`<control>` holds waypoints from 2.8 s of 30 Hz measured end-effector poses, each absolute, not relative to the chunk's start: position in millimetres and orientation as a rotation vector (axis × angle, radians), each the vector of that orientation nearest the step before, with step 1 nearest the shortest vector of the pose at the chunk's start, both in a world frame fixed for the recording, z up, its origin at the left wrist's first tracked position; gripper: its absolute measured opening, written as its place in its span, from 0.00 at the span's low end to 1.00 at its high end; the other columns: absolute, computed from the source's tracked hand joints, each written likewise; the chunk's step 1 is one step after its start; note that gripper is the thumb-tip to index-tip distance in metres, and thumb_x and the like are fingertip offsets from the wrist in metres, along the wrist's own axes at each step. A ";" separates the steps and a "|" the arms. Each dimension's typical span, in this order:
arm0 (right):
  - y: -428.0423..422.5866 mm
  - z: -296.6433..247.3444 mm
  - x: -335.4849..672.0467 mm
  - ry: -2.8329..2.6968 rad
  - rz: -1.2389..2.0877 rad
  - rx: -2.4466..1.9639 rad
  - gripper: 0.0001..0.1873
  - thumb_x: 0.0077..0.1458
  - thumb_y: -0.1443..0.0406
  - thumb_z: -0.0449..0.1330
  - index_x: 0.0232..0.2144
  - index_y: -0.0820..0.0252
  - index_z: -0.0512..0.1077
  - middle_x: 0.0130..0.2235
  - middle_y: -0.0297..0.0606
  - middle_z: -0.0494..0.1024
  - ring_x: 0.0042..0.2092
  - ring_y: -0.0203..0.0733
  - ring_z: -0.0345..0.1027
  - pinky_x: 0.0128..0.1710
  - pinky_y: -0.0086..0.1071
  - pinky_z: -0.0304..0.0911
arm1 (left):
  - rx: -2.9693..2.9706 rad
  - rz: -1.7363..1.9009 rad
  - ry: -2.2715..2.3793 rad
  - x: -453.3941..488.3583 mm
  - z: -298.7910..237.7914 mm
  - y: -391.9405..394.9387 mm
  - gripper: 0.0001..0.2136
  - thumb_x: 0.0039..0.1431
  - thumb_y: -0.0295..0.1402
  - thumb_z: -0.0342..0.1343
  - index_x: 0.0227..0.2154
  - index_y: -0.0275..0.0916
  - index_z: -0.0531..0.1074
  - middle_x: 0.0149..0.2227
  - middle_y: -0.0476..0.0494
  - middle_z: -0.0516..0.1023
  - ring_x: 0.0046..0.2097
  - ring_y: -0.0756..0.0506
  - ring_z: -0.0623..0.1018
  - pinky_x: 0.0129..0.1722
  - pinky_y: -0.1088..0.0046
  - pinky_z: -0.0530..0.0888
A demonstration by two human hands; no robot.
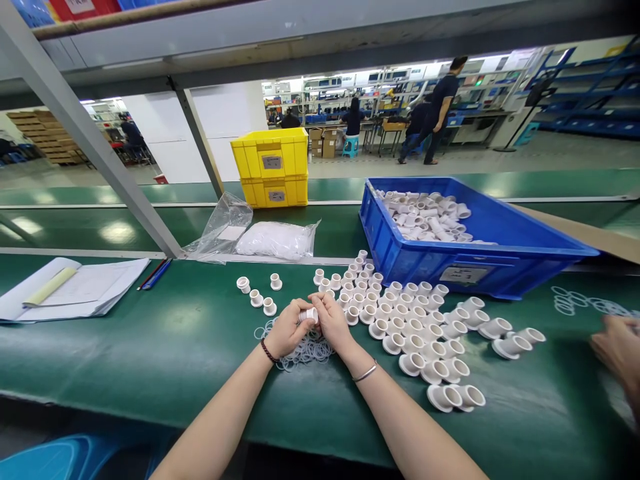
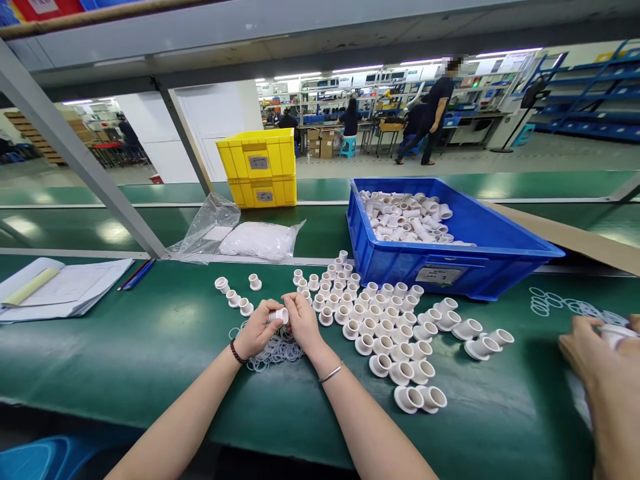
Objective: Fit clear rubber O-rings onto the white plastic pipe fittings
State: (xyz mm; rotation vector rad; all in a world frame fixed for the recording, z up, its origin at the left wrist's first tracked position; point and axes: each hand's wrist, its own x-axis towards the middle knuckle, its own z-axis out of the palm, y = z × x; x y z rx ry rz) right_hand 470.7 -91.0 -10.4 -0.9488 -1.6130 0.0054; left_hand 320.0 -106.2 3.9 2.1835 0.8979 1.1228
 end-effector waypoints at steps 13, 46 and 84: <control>-112.5 8.6 462.6 -1.677 0.178 -0.902 0.16 0.60 0.60 0.49 0.46 0.51 0.72 0.45 0.41 0.75 0.48 0.45 0.70 0.45 0.42 0.72 | 1.187 1.153 0.740 322.2 14.0 -94.6 0.15 0.57 0.44 0.54 0.34 0.36 0.61 0.25 0.53 0.61 0.25 0.55 0.59 0.25 0.79 0.58; -112.4 -4.1 465.4 -1.644 0.042 -0.904 0.12 0.57 0.67 0.56 0.45 0.54 0.68 0.44 0.42 0.73 0.46 0.44 0.68 0.46 0.43 0.66 | 0.864 1.301 0.717 342.5 19.0 -109.8 0.16 0.56 0.41 0.56 0.43 0.41 0.61 0.36 0.49 0.67 0.34 0.53 0.69 0.35 0.77 0.68; -116.7 -6.4 473.1 -2.324 0.138 -1.192 0.12 0.60 0.72 0.49 0.42 0.62 0.72 0.41 0.42 0.74 0.43 0.43 0.64 0.47 0.37 0.62 | 2.425 0.522 1.471 241.9 34.1 -74.6 0.13 0.56 0.31 0.51 0.44 0.38 0.72 0.42 0.40 0.74 0.45 0.41 0.73 0.46 0.64 0.69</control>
